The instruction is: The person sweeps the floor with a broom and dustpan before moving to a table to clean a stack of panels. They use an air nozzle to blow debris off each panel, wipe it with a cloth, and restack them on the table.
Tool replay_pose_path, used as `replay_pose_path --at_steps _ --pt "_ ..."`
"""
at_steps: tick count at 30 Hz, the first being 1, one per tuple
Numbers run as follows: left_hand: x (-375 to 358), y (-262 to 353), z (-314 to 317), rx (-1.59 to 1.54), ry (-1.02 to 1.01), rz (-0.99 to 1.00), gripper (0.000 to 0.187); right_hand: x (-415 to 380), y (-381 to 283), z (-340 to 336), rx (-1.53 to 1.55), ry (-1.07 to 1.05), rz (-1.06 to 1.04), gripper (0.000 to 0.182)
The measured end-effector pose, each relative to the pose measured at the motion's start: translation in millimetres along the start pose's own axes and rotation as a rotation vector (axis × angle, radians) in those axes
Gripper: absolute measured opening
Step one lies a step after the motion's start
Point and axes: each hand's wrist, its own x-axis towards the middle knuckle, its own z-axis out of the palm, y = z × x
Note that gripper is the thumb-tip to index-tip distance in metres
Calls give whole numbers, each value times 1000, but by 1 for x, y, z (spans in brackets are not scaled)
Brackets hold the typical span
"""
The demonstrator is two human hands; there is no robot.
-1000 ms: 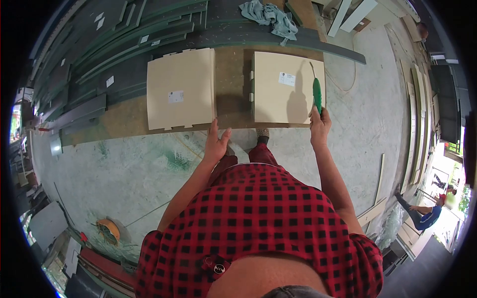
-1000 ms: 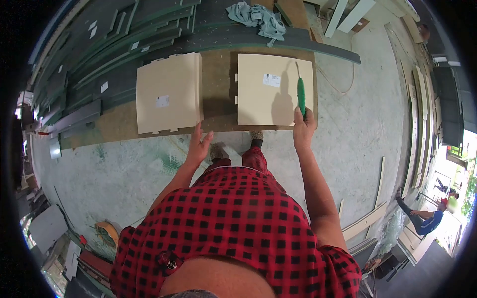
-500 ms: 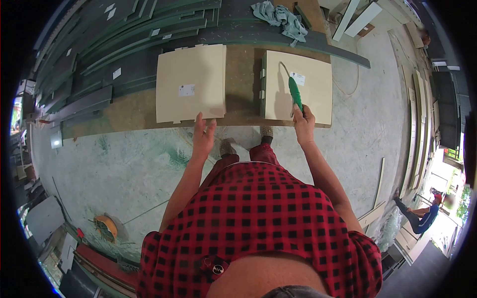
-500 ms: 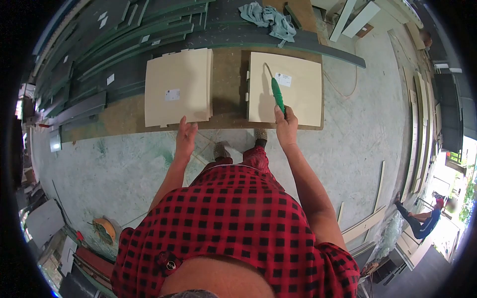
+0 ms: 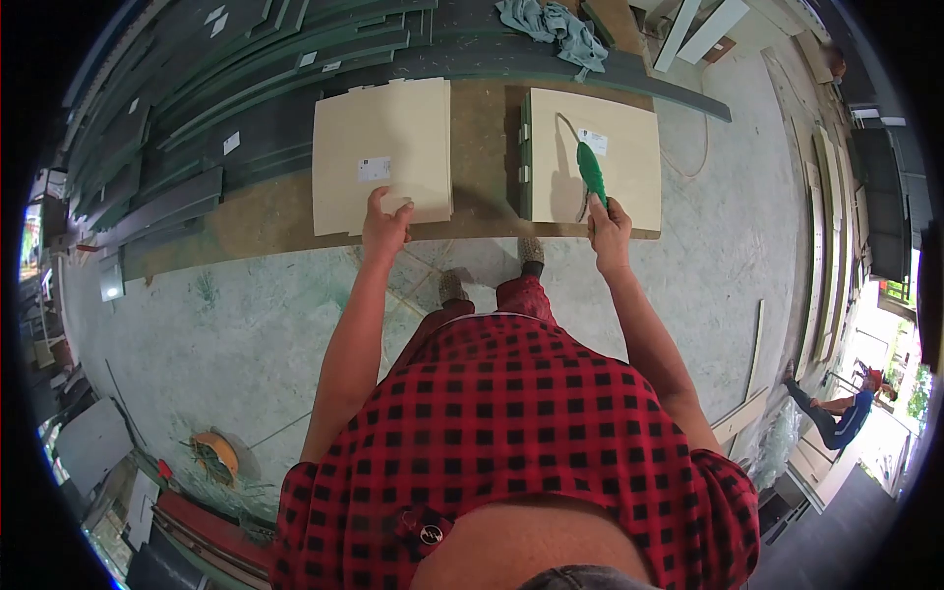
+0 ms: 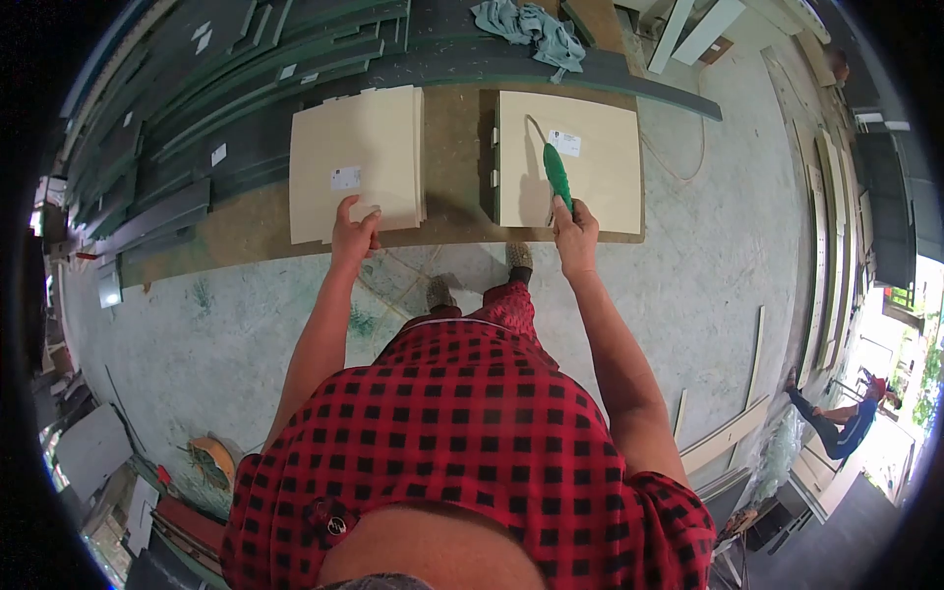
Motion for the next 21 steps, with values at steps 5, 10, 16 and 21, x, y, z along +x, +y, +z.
replay_pose_path --at_steps 5,10,16,21 --pt "1 3 -4 -11 -30 -30 57 -28 8 -14 -121 26 -81 21" --pt "2 1 -9 -29 -79 -26 57 -68 18 -24 -155 19 -46 18" --pt "6 6 -16 19 -128 -11 54 -102 34 -25 -233 49 -76 17" --pt "8 6 -20 36 -156 4 55 -118 35 -18 -213 64 -27 20"
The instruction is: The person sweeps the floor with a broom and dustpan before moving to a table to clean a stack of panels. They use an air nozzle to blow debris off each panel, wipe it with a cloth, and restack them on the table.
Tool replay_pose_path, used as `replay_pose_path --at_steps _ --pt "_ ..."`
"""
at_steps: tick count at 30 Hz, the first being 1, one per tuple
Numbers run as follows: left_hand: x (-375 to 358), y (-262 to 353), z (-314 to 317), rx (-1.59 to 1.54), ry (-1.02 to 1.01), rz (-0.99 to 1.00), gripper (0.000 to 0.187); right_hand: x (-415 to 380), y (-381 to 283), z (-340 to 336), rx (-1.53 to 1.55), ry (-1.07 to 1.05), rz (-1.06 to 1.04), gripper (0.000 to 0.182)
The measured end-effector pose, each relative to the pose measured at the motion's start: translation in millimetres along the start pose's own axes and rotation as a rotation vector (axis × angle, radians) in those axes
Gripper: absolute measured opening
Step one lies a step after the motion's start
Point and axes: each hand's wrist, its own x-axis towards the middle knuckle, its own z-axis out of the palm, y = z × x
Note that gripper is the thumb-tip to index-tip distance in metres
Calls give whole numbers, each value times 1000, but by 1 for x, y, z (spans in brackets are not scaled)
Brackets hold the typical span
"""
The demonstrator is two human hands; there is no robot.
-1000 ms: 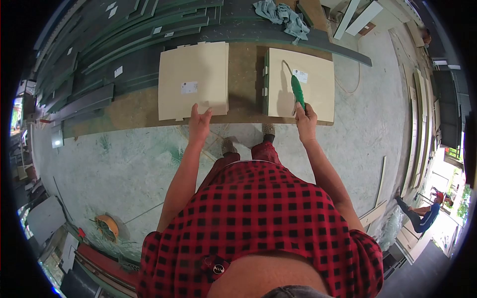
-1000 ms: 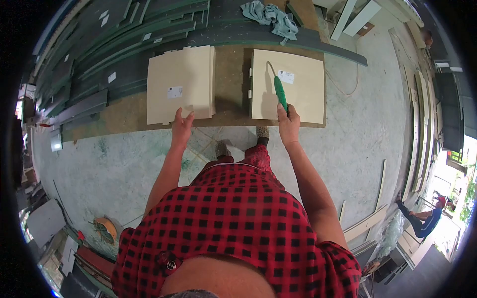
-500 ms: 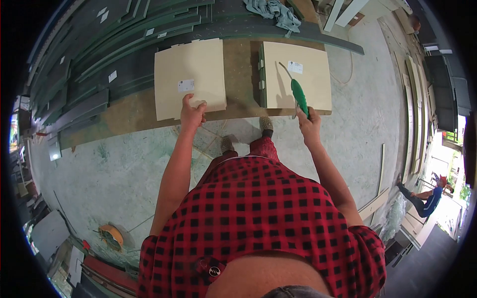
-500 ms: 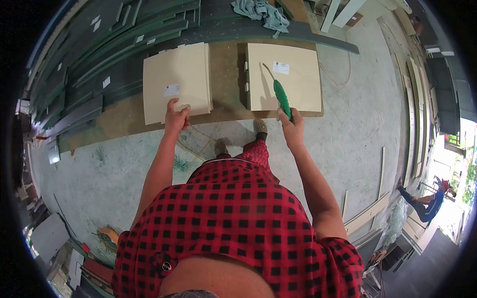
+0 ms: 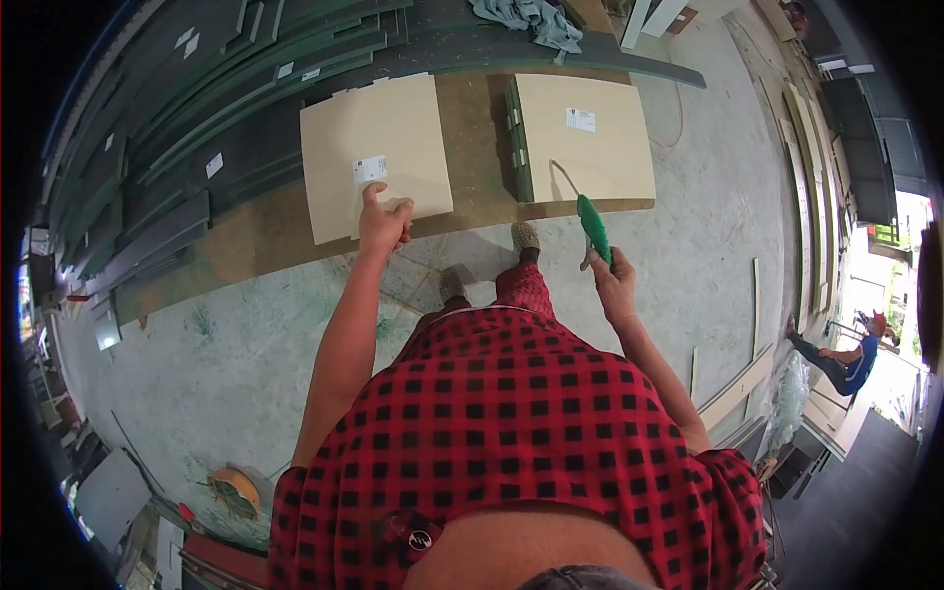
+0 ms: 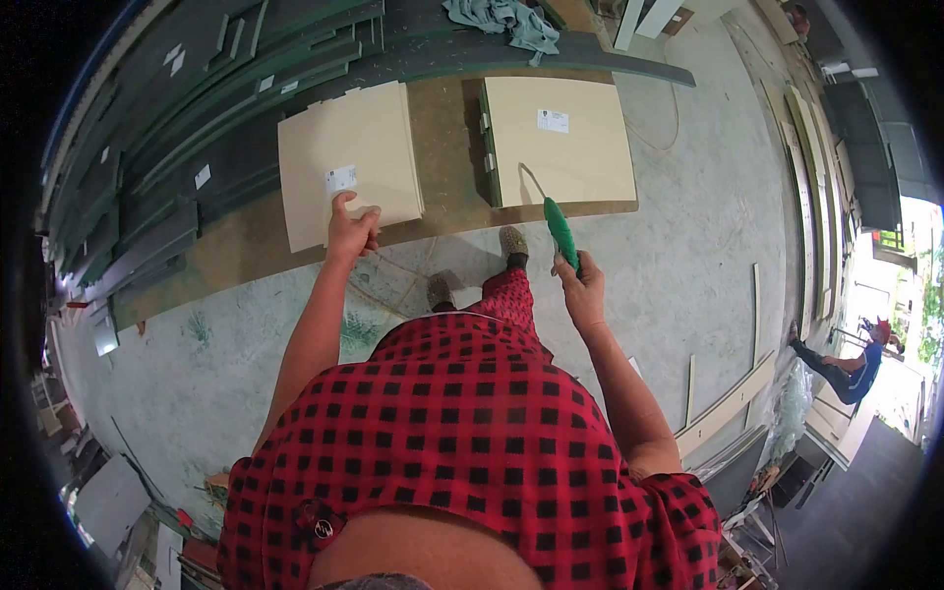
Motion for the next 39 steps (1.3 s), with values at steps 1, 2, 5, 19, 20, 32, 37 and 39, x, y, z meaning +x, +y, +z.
replay_pose_path --at_steps 1,2,5,19,20,32,37,39 --pt "0 0 -1 3 -4 -2 55 -1 0 2 1 3 -1 20" --pt "2 -2 -1 4 -6 -1 55 -2 2 3 1 15 6 20" --pt "5 -7 -1 -8 -16 -2 58 -1 10 5 -31 36 -7 18" --pt "2 -3 -2 -35 -7 27 55 13 14 -10 139 230 51 17" --pt "3 -3 -2 -34 -9 28 55 14 8 -15 150 264 64 18" --pt "4 -3 2 -28 28 25 54 30 14 -44 232 409 178 19" --pt "4 -5 2 -15 35 16 54 30 19 -45 224 401 170 20" --pt "4 -7 2 -39 32 15 56 30 18 -43 224 387 170 21"
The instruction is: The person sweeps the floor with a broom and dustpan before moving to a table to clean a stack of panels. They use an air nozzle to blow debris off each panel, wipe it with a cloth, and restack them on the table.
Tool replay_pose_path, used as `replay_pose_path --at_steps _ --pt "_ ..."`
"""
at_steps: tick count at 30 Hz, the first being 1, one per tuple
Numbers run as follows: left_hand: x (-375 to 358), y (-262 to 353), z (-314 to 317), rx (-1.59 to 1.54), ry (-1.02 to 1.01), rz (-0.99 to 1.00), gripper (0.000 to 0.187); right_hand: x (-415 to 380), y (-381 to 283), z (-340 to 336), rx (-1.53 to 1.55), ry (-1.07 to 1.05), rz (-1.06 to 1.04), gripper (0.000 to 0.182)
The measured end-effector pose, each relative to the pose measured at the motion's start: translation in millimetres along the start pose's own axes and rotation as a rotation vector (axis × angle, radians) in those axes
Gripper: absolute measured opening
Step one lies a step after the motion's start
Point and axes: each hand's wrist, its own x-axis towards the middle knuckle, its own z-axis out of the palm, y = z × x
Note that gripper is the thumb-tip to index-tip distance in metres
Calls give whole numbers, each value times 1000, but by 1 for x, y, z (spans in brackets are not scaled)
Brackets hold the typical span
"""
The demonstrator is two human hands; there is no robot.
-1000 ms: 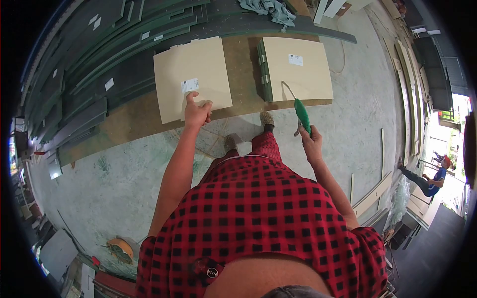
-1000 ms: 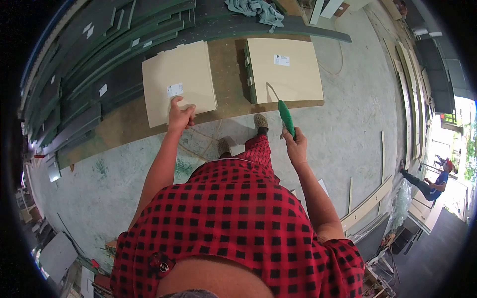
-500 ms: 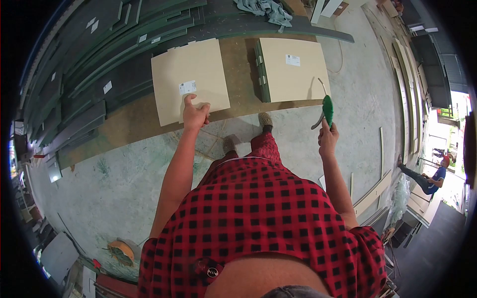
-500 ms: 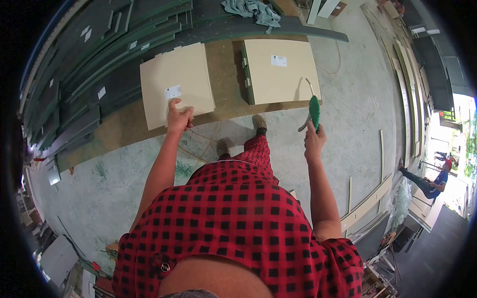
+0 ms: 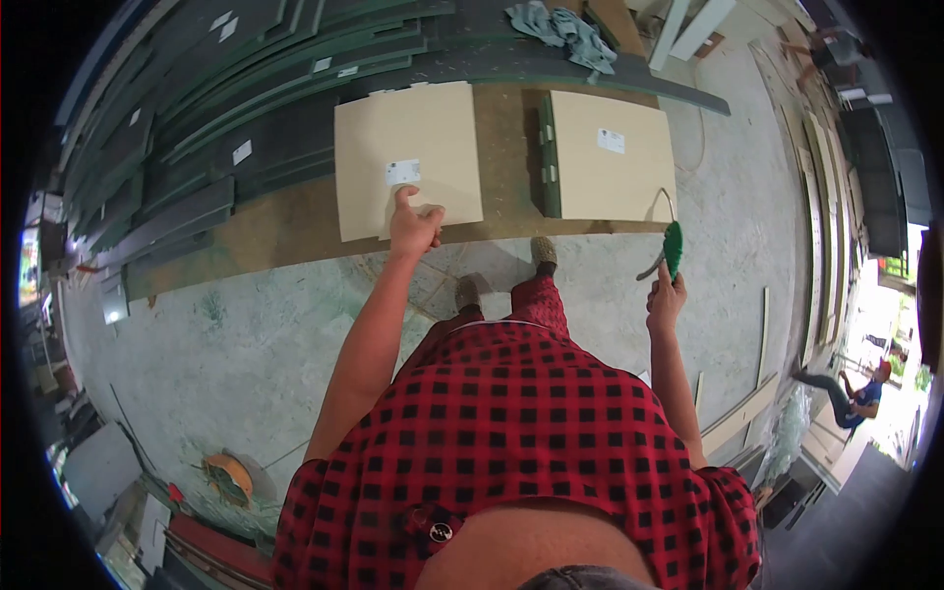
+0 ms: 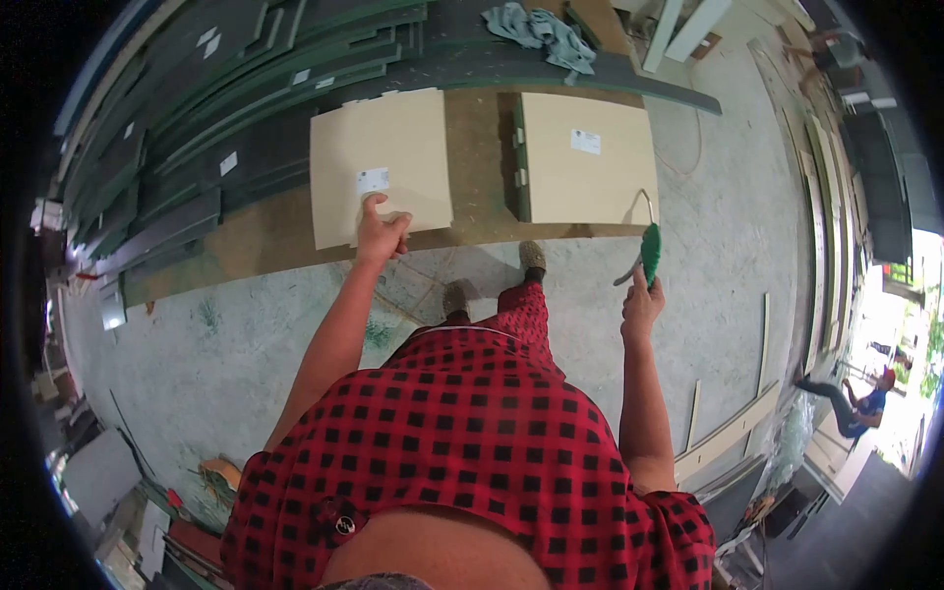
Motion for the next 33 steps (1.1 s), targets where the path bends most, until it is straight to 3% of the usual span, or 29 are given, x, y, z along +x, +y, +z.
replay_pose_path --at_steps 6,8,10,11,13,14,16,17,19,22,25,33 --pt "-4 -8 -34 -242 -149 -27 61 -3 -23 35 51 -62 -66 17" --pt "3 -20 -60 -326 52 123 50 -3 -38 63 80 -82 -63 14" --pt "27 -52 -86 43 505 302 43 -3 -50 95 135 -297 -183 12" --pt "35 -65 -98 40 515 294 43 -7 -56 115 138 -356 -165 13" --pt "49 -86 -115 316 734 416 42 -20 -70 160 131 -488 -117 15" --pt "53 -94 -116 316 743 407 42 -27 -76 181 119 -561 -84 15" --pt "59 -104 -119 171 338 265 43 -15 -53 220 4 -647 -120 19" --pt "55 -101 -118 167 346 261 43 -16 -45 238 1 -656 -121 19" --pt "45 -87 -111 -194 157 -144 46 -20 -34 270 -97 -698 -32 24" --pt "53 -91 -114 -357 158 -192 44 -17 -6 302 -244 -643 -76 25" --pt "55 -93 -119 -570 118 -215 44 -23 -2 310 -153 -642 32 28" --pt "24 -48 -98 -529 318 -215 47 -24 -16 308 -56 -677 124 25"
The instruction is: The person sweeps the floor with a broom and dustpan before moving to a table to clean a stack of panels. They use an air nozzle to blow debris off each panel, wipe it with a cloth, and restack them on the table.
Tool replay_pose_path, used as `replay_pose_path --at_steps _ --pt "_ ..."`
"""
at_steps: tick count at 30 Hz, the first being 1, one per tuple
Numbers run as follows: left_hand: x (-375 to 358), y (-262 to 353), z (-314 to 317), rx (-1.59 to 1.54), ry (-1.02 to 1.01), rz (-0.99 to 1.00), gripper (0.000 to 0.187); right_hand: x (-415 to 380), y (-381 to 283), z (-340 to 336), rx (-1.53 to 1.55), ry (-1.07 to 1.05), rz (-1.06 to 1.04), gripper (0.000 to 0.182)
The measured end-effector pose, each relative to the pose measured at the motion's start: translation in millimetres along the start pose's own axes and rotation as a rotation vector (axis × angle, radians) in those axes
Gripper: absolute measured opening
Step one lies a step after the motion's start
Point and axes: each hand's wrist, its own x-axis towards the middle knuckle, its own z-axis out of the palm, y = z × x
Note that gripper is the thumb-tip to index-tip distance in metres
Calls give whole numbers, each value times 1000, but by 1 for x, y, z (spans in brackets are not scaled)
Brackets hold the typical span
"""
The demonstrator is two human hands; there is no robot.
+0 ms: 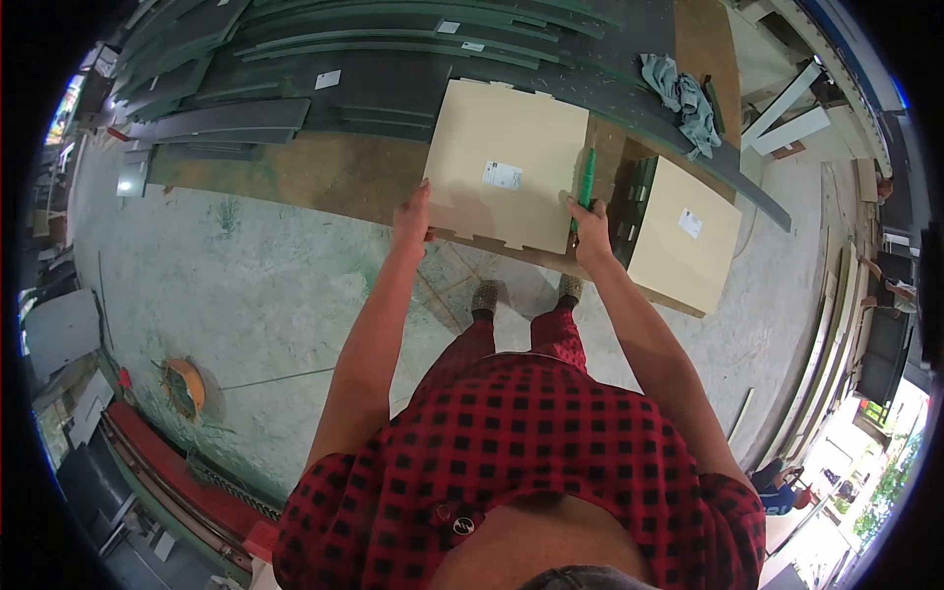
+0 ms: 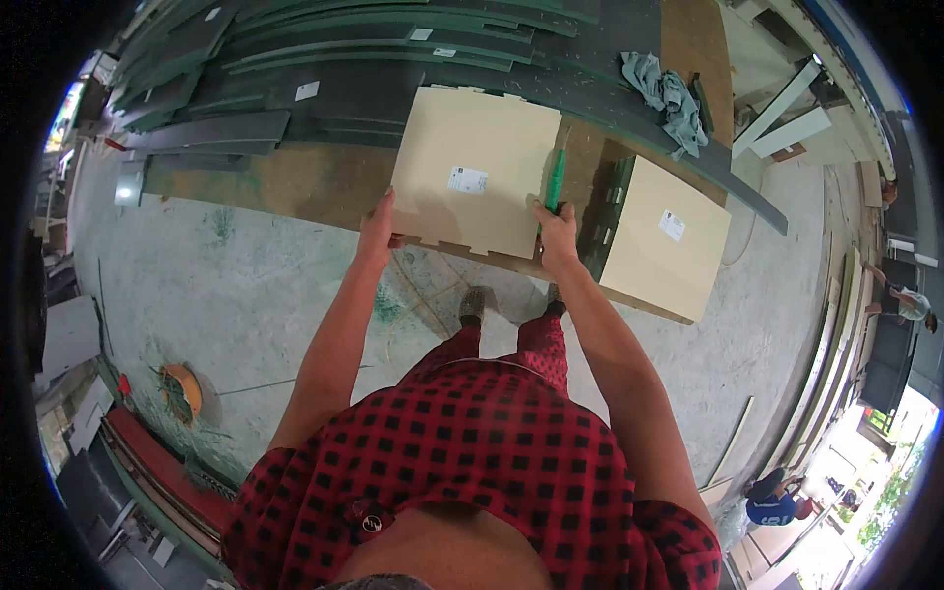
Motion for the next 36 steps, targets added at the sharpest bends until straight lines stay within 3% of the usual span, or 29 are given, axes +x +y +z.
replay_pose_path --at_steps 5,13,20,22,26,31,34,36 --pt "-19 11 -2 84 -13 99 52 6 -10 -15 63 -56 -3 33" --pt "-17 32 0 158 -330 -103 60 44 -35 -20 81 -145 -84 36" --pt "-10 18 7 137 -293 -131 64 66 -34 -14 130 -171 -60 35" --pt "-2 8 16 20 -224 177 59 64 -30 -15 196 -154 -55 38" --pt "-12 27 22 206 -170 147 54 21 -52 -31 283 -148 -164 36" --pt "-19 70 61 320 -446 299 52 -40 -65 -86 150 3 -258 32" --pt "-37 103 113 418 -617 487 50 -77 -62 -120 192 123 -365 32" --pt "-35 110 152 511 -716 505 48 -105 -63 -138 54 239 -361 32"
